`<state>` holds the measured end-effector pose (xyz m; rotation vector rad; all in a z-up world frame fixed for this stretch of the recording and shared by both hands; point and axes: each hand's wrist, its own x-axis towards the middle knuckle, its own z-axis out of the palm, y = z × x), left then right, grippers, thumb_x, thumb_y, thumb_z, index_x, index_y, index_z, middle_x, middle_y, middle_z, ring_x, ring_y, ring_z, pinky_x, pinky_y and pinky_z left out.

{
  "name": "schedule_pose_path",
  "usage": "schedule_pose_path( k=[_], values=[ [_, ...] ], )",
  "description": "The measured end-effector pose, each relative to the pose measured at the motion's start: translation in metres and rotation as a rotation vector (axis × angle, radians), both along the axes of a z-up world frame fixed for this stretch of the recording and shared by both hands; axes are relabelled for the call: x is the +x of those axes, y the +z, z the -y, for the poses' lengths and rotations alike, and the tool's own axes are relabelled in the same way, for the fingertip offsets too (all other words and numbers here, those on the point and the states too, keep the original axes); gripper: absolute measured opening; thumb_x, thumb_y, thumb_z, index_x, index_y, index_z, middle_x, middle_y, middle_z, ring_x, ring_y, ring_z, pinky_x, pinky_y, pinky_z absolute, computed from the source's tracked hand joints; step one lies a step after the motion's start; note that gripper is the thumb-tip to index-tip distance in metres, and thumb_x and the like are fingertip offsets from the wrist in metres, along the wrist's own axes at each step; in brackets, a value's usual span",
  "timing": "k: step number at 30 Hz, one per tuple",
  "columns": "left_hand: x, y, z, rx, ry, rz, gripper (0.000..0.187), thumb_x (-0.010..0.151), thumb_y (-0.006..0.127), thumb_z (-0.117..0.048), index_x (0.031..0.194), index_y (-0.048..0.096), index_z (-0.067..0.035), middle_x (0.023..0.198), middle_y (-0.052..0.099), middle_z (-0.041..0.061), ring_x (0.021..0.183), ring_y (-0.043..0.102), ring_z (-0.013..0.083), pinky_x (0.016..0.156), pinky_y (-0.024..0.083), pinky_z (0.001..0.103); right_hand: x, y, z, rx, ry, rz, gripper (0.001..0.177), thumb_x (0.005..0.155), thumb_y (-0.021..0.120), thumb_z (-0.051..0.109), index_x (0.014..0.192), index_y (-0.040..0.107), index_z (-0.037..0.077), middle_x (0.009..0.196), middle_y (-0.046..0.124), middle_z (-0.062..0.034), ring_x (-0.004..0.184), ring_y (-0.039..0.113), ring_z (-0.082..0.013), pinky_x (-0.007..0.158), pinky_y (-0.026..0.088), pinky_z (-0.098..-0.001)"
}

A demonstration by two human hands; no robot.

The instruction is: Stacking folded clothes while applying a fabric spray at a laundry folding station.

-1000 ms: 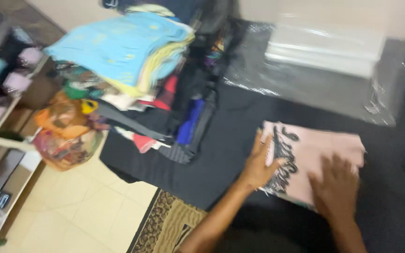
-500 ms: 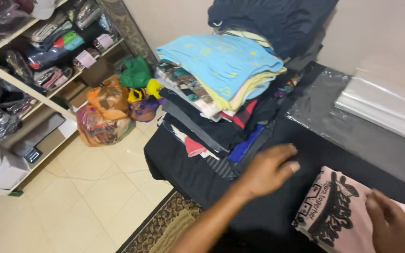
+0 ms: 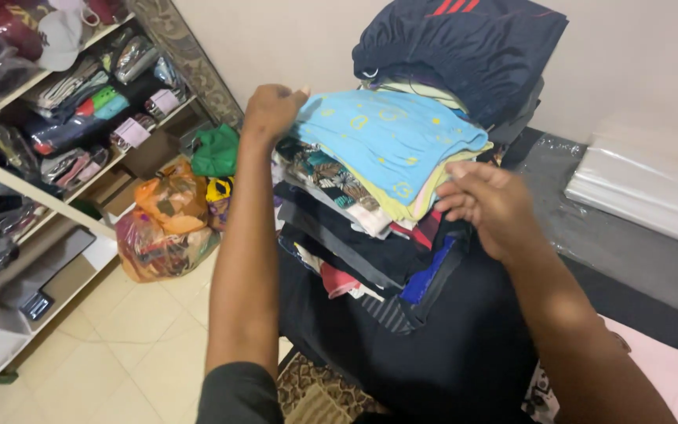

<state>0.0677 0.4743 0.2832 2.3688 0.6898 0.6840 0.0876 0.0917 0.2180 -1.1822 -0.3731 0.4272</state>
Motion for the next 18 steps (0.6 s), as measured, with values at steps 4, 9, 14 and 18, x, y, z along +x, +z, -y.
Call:
schedule_pose_path(
  k=[4,9,14,18],
  values=[
    [0.052,-0.02,-0.05,-0.024,-0.057,-0.309,0.056,0.077,0.072,-0.055,0.103,0.079,-0.006,0.103,0.075,0.021,0.11,0.069,0.0424,0.088,0.055,0.051,0.012,-0.021,-0.016,-0.053,-0.087,-0.079,0.025,0.099,0.07,0.02,0.113,0.067,-0.001,0.077,0.075,-0.0182,0.056,0.074,-0.0225,0.043,0.06,-0.0303],
    [0.078,-0.015,-0.053,-0.014,-0.156,-0.39,0.05,0.074,0.078,-0.047,0.103,0.079,-0.007,0.11,0.073,0.024,0.113,0.068,0.0448,0.088,0.053,0.05,0.01,-0.007,-0.018,-0.18,-0.145,-0.074,0.029,0.098,0.072,0.03,0.104,0.07,0.002,0.066,0.07,-0.0144,0.048,0.07,-0.0224,0.036,0.055,-0.0279],
    [0.065,0.023,-0.022,0.031,-0.178,-0.44,0.053,0.077,0.081,-0.029,0.116,0.072,0.005,0.102,0.075,0.021,0.086,0.073,0.0337,0.081,0.058,0.044,-0.004,0.025,-0.016,-0.276,-0.106,-0.027,0.025,0.097,0.068,0.024,0.092,0.071,-0.001,0.061,0.062,-0.01,0.042,0.052,-0.0154,0.039,0.037,-0.0235],
    [0.077,0.021,-0.036,0.105,-0.212,-0.366,0.041,0.074,0.078,-0.024,0.104,0.075,0.002,0.098,0.074,0.018,0.086,0.07,0.0316,0.081,0.057,0.042,-0.001,0.021,-0.018,-0.284,-0.122,-0.001,0.024,0.096,0.07,0.023,0.09,0.069,0.0,0.059,0.061,-0.0088,0.039,0.05,-0.0144,0.036,0.035,-0.0234]
  ],
)
